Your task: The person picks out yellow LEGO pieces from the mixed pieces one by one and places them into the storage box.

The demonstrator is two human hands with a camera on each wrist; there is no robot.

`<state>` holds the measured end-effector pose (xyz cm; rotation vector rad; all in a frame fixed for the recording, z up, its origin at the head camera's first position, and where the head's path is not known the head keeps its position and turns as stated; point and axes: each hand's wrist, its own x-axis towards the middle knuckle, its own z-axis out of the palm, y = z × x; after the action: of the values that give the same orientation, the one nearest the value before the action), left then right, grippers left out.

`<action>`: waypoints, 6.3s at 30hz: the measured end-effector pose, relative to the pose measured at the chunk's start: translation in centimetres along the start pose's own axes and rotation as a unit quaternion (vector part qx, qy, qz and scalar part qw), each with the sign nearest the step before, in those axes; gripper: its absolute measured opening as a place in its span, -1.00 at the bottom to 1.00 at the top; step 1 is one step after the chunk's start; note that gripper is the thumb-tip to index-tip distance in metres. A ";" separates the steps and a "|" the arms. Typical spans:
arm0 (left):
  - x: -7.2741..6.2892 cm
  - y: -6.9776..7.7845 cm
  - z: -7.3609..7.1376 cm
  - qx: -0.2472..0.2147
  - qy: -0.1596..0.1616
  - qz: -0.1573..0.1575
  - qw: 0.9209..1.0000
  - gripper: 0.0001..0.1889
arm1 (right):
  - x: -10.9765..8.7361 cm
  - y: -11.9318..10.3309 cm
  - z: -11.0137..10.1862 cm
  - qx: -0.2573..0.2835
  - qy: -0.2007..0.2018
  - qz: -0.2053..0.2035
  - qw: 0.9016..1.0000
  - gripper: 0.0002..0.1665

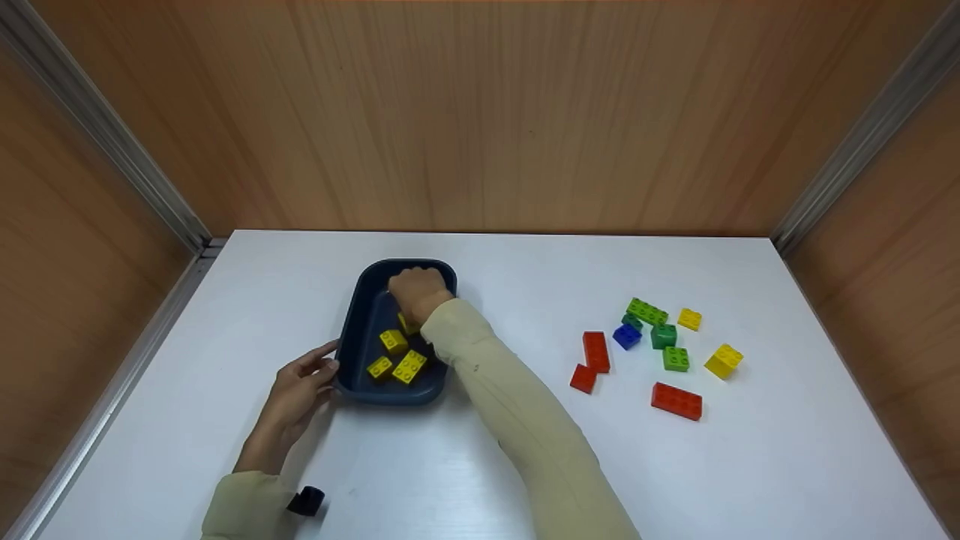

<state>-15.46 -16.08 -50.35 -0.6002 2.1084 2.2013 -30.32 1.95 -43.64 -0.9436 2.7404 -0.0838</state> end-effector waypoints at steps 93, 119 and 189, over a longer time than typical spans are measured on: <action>0.5 -0.2 -0.6 -0.009 0.001 0.000 1.000 -0.58 | -22.0 26.4 3.9 0.093 0.209 0.203 0.952 -0.57; 0.3 0.1 -0.6 -0.004 0.000 0.002 1.000 -0.57 | -24.7 31.1 5.0 0.133 0.102 0.299 0.939 -0.38; 0.3 0.2 -0.7 0.005 0.011 -0.005 1.000 -0.58 | -17.5 21.5 0.2 0.039 0.206 0.150 0.966 -0.54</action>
<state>-15.66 -16.81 -50.27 -0.6350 2.1210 2.1879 -29.75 29.65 -43.03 -0.5251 3.1978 -0.3692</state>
